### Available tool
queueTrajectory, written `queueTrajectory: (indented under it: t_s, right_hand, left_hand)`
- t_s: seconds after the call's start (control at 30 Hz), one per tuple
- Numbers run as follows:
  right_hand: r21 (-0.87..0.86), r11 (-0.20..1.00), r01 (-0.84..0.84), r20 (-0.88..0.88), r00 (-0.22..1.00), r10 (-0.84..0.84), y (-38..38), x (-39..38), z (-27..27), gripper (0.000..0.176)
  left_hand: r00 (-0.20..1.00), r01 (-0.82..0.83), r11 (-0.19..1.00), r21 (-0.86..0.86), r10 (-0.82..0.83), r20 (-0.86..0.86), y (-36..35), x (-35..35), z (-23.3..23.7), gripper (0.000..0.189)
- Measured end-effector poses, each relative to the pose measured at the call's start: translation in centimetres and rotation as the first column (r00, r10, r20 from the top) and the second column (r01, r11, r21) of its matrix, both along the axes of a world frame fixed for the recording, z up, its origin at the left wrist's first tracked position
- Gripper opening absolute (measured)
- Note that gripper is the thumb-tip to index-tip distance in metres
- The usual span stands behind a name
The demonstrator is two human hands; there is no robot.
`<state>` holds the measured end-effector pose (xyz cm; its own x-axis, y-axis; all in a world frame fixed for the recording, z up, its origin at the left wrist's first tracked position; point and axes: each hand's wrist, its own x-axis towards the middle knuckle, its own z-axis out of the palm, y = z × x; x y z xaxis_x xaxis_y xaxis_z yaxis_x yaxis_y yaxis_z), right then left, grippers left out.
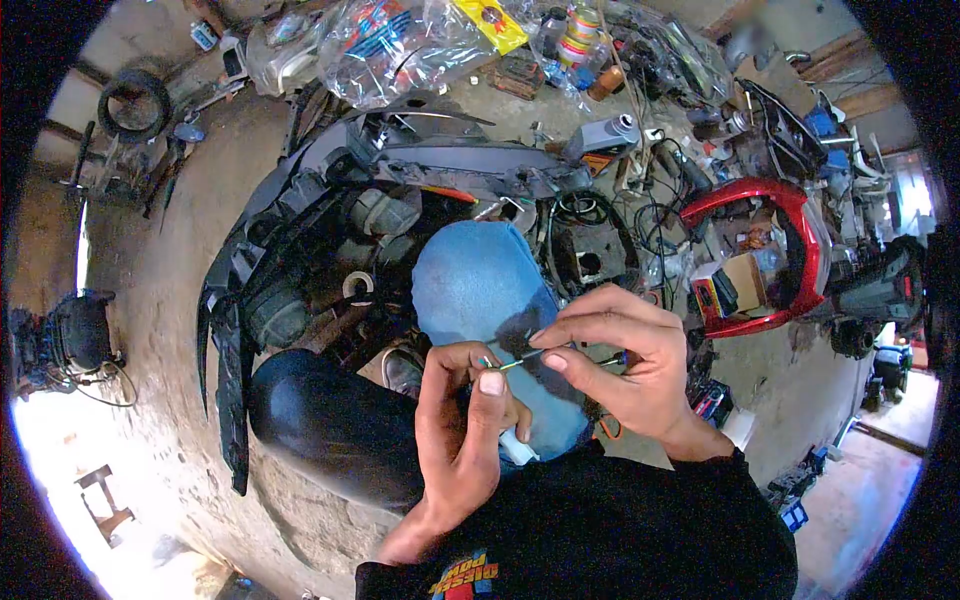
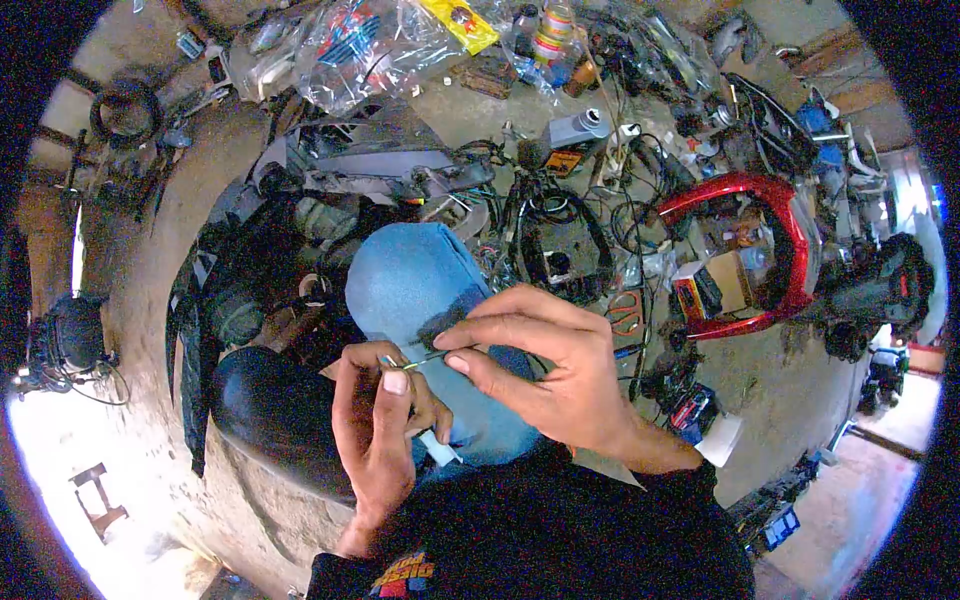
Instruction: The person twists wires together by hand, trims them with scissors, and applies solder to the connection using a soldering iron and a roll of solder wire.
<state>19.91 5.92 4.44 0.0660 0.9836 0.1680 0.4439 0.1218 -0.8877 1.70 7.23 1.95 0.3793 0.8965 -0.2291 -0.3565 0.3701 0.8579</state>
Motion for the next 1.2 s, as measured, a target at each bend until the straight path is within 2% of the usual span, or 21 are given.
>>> queueTrajectory:
  t_s: [0.23,0.33,0.47,0.53,0.63,0.77,1.03,1.2]
  right_hand:
    - [-0.013,1.0,-0.008,-0.057,0.998,0.007,0.1,0.1,-0.4,0.018]
    - [-0.031,0.999,-0.016,-0.082,0.997,0.013,0.1,0.2,-0.4,0.017]
    - [-0.036,0.999,-0.024,-0.125,0.992,0.019,0.1,0.1,-0.6,0.016]
    - [-0.028,1.0,-0.015,-0.121,0.993,0.012,0.2,-0.1,-0.6,0.016]
    - [-0.032,0.999,-0.02,-0.109,0.994,0.017,0.1,-0.3,-0.5,0.015]
    - [0.002,1.0,-0.022,-0.042,0.999,0.022,0.2,-0.3,-0.4,0.016]
    - [0.024,0.999,-0.037,-0.056,0.998,0.038,0.4,-0.3,-0.3,0.019]
    - [0.014,0.998,-0.059,-0.063,0.996,0.06,0.5,0.0,-0.3,0.017]
  left_hand:
    - [1.0,-0.004,1.0,-0.004,0.004,0.014,0.0,-0.1,-0.1,0.016]
    - [0.996,-0.071,0.998,0.003,0.071,-0.055,0.0,0.8,0.5,0.013]
    - [0.997,-0.041,0.999,0.016,0.042,-0.061,-0.1,0.7,0.4,0.014]
    - [1.0,-0.002,1.0,0.008,0.002,-0.007,-0.1,0.2,0.0,0.015]
    - [1.0,-0.017,1.0,0.024,0.017,-0.019,-0.2,0.3,-0.1,0.014]
    - [0.995,0.011,0.996,0.084,-0.002,-0.1,-0.2,0.2,-0.1,0.014]
    - [0.994,0.005,0.996,0.09,0.005,-0.112,-0.5,0.3,-0.5,0.013]
    - [0.976,0.064,0.986,0.154,-0.03,-0.216,-0.3,0.0,-0.6,0.014]
